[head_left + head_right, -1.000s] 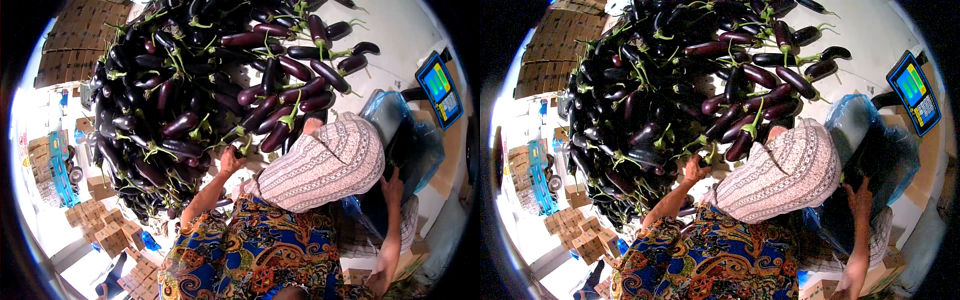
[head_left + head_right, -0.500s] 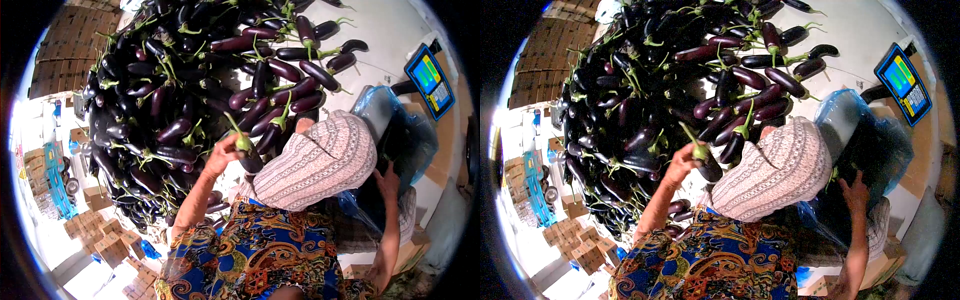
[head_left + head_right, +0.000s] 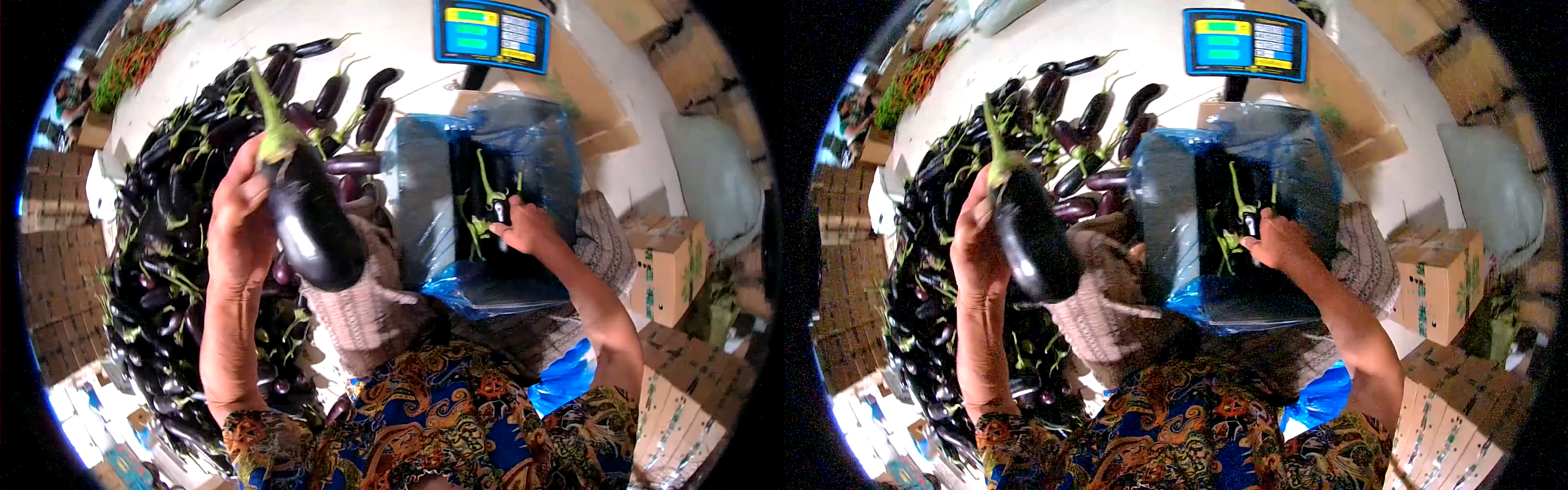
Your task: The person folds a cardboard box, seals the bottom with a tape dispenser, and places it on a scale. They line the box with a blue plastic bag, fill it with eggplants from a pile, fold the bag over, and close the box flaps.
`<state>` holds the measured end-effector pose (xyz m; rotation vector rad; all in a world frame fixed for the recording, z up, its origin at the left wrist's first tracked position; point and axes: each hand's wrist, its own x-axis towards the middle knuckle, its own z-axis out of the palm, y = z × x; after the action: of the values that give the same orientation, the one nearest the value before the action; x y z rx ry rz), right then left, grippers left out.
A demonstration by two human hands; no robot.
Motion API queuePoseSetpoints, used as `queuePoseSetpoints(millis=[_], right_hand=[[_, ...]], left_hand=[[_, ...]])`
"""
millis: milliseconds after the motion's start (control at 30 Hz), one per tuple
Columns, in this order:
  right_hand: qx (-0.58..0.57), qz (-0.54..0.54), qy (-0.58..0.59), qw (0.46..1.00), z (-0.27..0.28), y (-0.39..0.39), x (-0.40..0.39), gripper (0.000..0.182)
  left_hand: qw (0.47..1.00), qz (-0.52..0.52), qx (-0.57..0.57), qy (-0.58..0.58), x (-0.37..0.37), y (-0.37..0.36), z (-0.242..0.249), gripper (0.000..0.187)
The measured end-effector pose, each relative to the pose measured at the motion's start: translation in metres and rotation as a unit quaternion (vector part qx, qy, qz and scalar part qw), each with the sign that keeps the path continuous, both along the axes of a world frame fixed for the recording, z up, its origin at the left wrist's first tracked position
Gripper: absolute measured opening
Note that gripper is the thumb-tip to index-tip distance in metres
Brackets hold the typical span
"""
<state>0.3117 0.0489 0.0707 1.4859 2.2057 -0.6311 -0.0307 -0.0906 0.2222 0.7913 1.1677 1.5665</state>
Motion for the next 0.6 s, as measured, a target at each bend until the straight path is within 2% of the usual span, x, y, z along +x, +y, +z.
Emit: queuePoseSetpoints(millis=[33, 67, 133, 167, 200, 267, 300, 333, 367, 400, 467, 567, 600], right_hand=[[-0.017, -0.009, -0.016, 1.0, 0.015, -0.001, -0.006, 0.062], [-0.012, -0.008, -0.003, 1.0, 0.006, 0.0, -0.002, 0.061], [-0.039, -0.024, 0.007, 0.999, 0.013, 0.002, -0.004, 0.066], [-0.041, -0.026, 0.024, 0.999, 0.012, 0.004, -0.002, 0.065], [-0.043, -0.03, 0.04, 0.998, 0.009, 0.004, 0.001, 0.064], [-0.035, -0.02, 0.064, 0.997, 0.0, 0.003, 0.007, 0.061], [-0.025, -0.005, 0.072, 0.997, -0.005, 0.003, 0.01, 0.06], [-0.015, 0.011, 0.08, 0.997, -0.007, 0.004, 0.013, 0.059], [0.003, -0.006, 0.04, 0.999, -0.007, 0.004, 0.006, 0.058], [-0.024, -0.003, 0.048, 0.999, 0.005, 0.006, 0.002, 0.06], [-0.022, -0.008, 0.075, 0.997, 0.002, 0.002, -0.001, 0.06], [-0.026, -0.016, 0.069, 0.997, 0.005, 0.004, 0.0, 0.058], [-0.033, -0.016, 0.079, 0.996, 0.005, 0.003, 0.002, 0.058]], left_hand=[[0.999, -0.029, -0.014, 0.033, 0.016, 0.016, 0.009, 0.06], [0.996, -0.055, -0.027, 0.067, 0.032, 0.03, 0.017, 0.057], [0.969, -0.144, -0.067, 0.191, 0.063, 0.057, 0.028, 0.051], [0.955, -0.187, -0.083, 0.214, 0.078, 0.069, 0.025, 0.046], [0.943, -0.217, -0.095, 0.235, 0.091, 0.081, 0.015, 0.043], [0.925, -0.282, -0.156, 0.201, 0.118, 0.098, -0.017, 0.037], [0.925, -0.295, -0.137, 0.195, 0.128, 0.104, -0.058, 0.037], [0.898, -0.305, -0.153, 0.277, 0.138, 0.108, -0.085, 0.042], [0.822, -0.333, -0.166, 0.43, 0.145, 0.109, -0.095, 0.042], [0.72, -0.389, -0.183, 0.546, 0.152, 0.108, -0.101, 0.036], [0.577, -0.397, -0.192, 0.687, 0.177, 0.101, -0.113, 0.034], [0.441, -0.334, 0.012, 0.833, 0.179, 0.099, -0.138, 0.034], [0.475, -0.329, 0.035, 0.815, 0.177, 0.1, -0.141, 0.033]])
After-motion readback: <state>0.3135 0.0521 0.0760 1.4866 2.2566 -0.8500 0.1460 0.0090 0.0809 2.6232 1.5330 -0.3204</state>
